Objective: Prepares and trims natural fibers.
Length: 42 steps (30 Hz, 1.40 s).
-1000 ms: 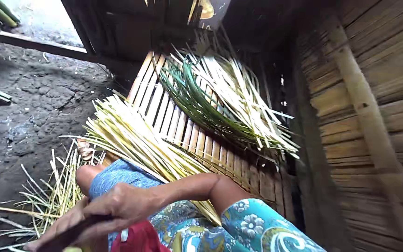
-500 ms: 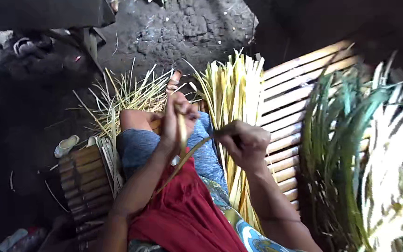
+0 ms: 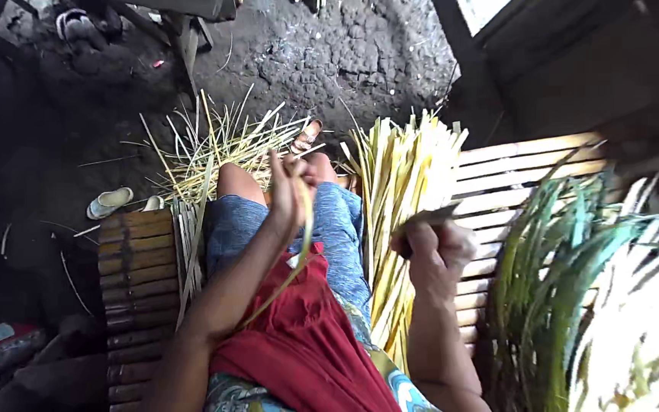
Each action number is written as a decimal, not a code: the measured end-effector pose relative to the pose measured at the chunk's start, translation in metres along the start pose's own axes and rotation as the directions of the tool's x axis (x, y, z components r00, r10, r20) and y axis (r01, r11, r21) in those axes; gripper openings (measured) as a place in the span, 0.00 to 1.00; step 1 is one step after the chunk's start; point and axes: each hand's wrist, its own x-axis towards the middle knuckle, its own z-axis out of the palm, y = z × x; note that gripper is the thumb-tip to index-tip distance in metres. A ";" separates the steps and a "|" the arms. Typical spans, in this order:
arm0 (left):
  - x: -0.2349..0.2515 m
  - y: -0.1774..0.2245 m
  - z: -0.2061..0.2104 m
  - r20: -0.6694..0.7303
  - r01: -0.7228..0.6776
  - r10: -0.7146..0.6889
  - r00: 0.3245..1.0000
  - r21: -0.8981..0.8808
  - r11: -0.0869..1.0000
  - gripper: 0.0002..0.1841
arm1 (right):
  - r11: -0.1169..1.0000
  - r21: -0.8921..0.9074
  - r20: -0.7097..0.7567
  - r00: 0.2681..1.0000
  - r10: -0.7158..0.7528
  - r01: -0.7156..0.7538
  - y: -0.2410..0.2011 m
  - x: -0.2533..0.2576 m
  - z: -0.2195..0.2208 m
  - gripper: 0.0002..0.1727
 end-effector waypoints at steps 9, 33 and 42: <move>-0.047 -0.014 0.026 -0.035 0.005 -0.011 0.999 -0.183 0.983 0.33 | 0.974 0.162 0.345 0.934 0.093 -0.157 0.004 0.002 0.036 0.16; -0.031 0.034 -0.032 -0.074 -0.149 0.159 0.985 0.125 0.981 0.32 | 0.999 0.035 0.231 0.972 -0.029 0.021 -0.005 0.001 0.010 0.21; -0.040 0.040 -0.009 0.038 -0.126 0.127 0.991 -0.024 0.992 0.30 | 0.963 -0.002 0.381 0.891 -0.248 0.269 -0.002 0.038 0.064 0.22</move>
